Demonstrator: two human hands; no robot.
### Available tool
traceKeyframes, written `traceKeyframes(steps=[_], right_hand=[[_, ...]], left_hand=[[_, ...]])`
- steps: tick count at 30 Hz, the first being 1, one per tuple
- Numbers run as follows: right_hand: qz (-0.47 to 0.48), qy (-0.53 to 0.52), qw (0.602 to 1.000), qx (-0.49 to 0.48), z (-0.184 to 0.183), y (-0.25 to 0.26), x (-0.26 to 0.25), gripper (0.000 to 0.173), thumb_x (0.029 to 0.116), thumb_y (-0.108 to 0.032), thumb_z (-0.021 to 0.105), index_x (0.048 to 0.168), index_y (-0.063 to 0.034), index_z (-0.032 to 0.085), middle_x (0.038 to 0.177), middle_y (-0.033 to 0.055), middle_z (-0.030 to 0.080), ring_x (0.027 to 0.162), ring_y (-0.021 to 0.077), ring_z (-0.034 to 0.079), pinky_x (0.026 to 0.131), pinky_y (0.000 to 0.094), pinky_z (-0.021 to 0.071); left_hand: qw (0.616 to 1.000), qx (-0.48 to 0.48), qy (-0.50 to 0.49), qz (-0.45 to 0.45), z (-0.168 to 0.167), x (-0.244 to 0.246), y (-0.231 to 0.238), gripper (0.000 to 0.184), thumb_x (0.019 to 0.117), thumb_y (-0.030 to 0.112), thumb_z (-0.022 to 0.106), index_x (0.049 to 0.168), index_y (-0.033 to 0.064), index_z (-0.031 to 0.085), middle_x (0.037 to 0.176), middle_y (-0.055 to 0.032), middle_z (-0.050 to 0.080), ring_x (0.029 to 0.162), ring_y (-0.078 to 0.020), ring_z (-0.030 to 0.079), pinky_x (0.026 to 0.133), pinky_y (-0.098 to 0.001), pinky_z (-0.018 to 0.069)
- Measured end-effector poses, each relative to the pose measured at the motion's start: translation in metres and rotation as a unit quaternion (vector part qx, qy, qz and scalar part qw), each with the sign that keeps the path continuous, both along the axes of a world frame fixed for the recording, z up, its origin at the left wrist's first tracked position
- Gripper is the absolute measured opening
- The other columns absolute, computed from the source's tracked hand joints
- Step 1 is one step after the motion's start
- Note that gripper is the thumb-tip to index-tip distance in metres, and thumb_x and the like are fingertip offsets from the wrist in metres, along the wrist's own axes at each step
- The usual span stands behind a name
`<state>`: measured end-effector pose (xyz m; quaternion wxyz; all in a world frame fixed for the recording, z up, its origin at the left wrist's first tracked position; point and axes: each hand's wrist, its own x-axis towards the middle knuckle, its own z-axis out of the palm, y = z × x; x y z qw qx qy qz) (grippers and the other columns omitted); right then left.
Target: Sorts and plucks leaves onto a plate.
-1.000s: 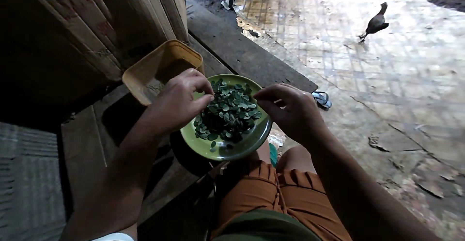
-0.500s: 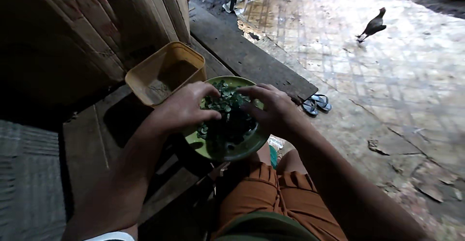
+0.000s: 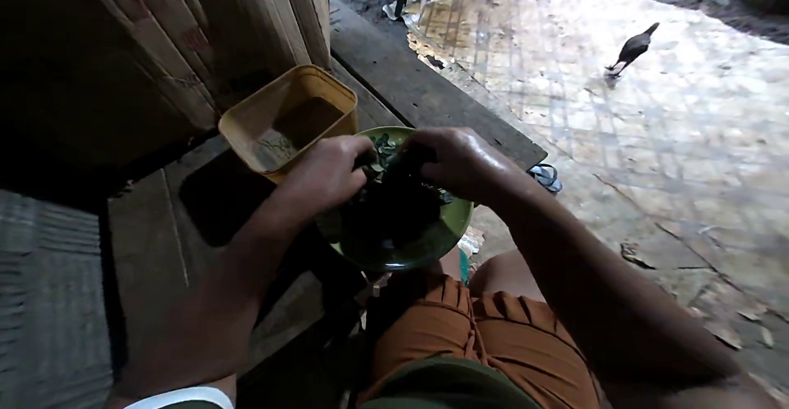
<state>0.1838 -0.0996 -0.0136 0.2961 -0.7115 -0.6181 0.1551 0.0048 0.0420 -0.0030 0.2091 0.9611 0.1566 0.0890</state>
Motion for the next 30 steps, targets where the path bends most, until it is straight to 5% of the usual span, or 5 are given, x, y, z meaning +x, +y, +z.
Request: traceKeyframes(steps=[6, 13, 22, 25, 30], right_hand=[[0.017, 0.005, 1.000, 0.018, 0.026, -0.010, 0.001, 0.019, 0.0998, -0.019, 0.064, 0.117, -0.0177, 0.071, 0.099, -0.0018, 0.072, 0.085, 0.0052, 0.067, 0.079, 0.0296, 0.0566], [0.051, 0.003, 0.999, 0.006, 0.039, -0.016, -0.008, 0.025, 0.1032, -0.016, 0.058, 0.126, -0.0125, 0.068, 0.114, 0.0048, 0.072, 0.098, 0.0100, 0.071, 0.089, 0.0332, 0.0583], [0.031, 0.045, 0.996, 0.074, 0.030, -0.025, -0.004, 0.025, 0.0996, -0.011, 0.061, 0.123, -0.0140, 0.070, 0.112, 0.0001, 0.073, 0.095, 0.0032, 0.070, 0.086, 0.0246, 0.0590], [-0.004, -0.010, 0.990, 0.139, 0.001, -0.028, 0.014, 0.025, 0.0987, -0.023, 0.065, 0.123, -0.0253, 0.070, 0.109, -0.0072, 0.072, 0.088, 0.0006, 0.069, 0.076, 0.0244, 0.0618], [-0.067, 0.031, 0.987, 0.145, -0.008, -0.042, -0.001, 0.020, 0.0950, -0.008, 0.068, 0.114, -0.0081, 0.073, 0.104, 0.0072, 0.071, 0.088, 0.0146, 0.070, 0.077, 0.0342, 0.0605]], left_hand=[[0.996, -0.043, -0.059, 0.047, 0.028, -0.012, -0.006, 0.025, 0.1000, 0.017, 0.067, 0.125, 0.0118, 0.066, 0.111, -0.0055, 0.070, 0.093, -0.0108, 0.070, 0.084, -0.0334, 0.0589], [0.997, -0.041, -0.050, 0.031, 0.032, -0.015, -0.013, 0.033, 0.1018, 0.018, 0.063, 0.134, 0.0113, 0.063, 0.128, -0.0070, 0.067, 0.097, -0.0101, 0.070, 0.084, -0.0284, 0.0590], [0.999, 0.007, -0.044, -0.031, 0.022, -0.015, -0.010, 0.024, 0.1020, 0.011, 0.058, 0.123, 0.0119, 0.070, 0.113, -0.0048, 0.072, 0.097, -0.0105, 0.070, 0.087, -0.0319, 0.0581], [0.998, 0.014, -0.043, -0.046, 0.010, -0.007, -0.011, 0.020, 0.1008, 0.012, 0.061, 0.117, 0.0109, 0.072, 0.109, -0.0063, 0.071, 0.096, -0.0155, 0.069, 0.085, -0.0383, 0.0582], [0.999, 0.029, 0.003, -0.027, 0.000, -0.001, -0.014, 0.026, 0.1014, 0.021, 0.063, 0.124, 0.0092, 0.070, 0.120, -0.0115, 0.067, 0.106, -0.0257, 0.067, 0.091, -0.0496, 0.0567]])
